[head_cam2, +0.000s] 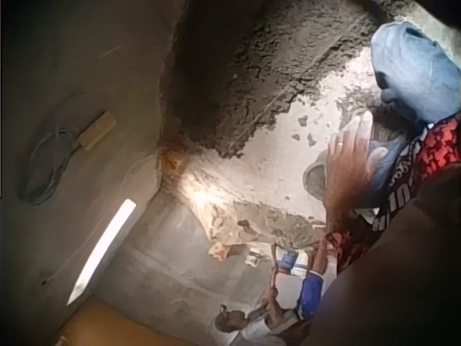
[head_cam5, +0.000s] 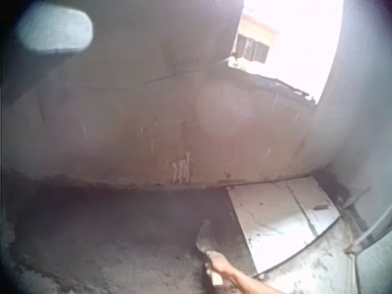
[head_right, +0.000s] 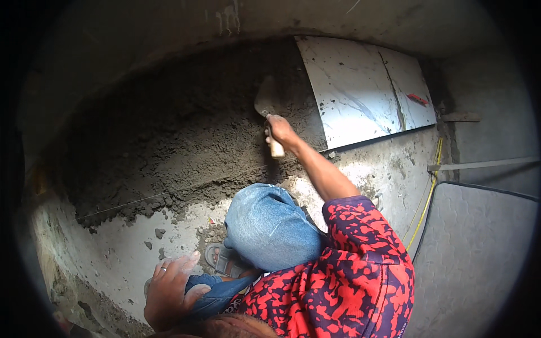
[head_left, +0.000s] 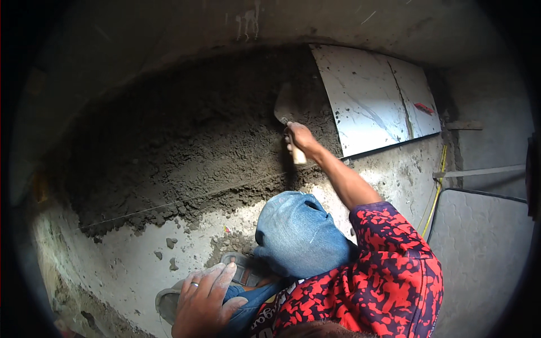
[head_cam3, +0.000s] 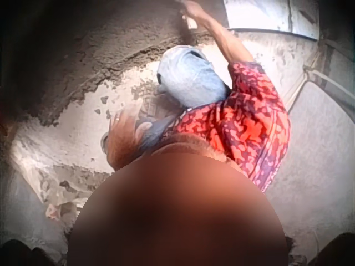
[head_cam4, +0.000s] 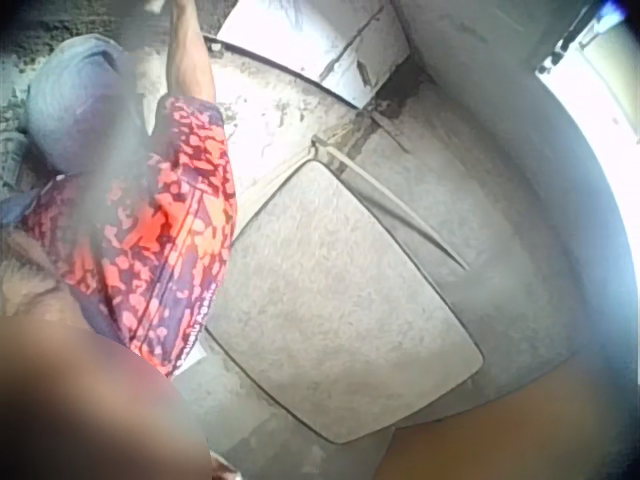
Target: Smoothing and leveling a layer of mortar on a floor using a trowel.
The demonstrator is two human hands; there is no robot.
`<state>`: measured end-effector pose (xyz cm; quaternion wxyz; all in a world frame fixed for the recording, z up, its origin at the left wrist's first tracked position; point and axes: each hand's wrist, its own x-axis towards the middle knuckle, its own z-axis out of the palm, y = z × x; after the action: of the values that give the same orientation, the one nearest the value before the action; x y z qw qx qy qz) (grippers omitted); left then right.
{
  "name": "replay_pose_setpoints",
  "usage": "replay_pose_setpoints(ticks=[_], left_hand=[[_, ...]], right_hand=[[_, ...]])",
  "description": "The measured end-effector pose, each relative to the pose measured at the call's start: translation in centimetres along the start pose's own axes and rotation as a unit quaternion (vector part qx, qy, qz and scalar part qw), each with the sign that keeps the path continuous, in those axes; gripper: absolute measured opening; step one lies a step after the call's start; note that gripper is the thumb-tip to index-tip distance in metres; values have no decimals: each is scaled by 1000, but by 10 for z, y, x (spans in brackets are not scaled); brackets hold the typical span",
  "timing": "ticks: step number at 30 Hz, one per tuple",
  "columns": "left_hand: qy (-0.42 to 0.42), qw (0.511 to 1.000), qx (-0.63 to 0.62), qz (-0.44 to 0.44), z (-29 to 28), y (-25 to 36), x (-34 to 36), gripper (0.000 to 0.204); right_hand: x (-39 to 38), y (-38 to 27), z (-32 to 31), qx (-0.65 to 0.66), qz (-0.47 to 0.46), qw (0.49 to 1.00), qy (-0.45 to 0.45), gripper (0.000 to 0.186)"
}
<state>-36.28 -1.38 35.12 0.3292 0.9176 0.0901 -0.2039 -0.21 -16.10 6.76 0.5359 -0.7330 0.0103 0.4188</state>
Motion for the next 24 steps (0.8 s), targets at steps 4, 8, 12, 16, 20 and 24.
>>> replay_pose_setpoints(ticks=[4, 8, 12, 16, 20, 24], left_hand=[[-8, 999, -19, -37, -3, 1, 1, 58], [-7, 999, -26, -23, -5, 0, 6, 58], [-7, 1000, -16, -26, -4, -7, 10, 58], [-8, 999, -28, -26, -3, -8, 14, 58], [-17, 998, -41, -48, -8, -9, 20, 58], [-34, 996, -38, -77, -8, -14, 20, 59]], right_hand=[[-6, -25, -39, -432, -119, 893, -40, 43], [44, -33, -109, -522, -119, 843, 58, 39], [74, -63, -129, -571, -98, 812, 69, 33], [94, -73, -149, -566, -308, 760, 90, 30], [105, -106, -105, -334, -142, 927, 97, 30], [125, -124, -122, -214, -23, 972, 93, 28]])
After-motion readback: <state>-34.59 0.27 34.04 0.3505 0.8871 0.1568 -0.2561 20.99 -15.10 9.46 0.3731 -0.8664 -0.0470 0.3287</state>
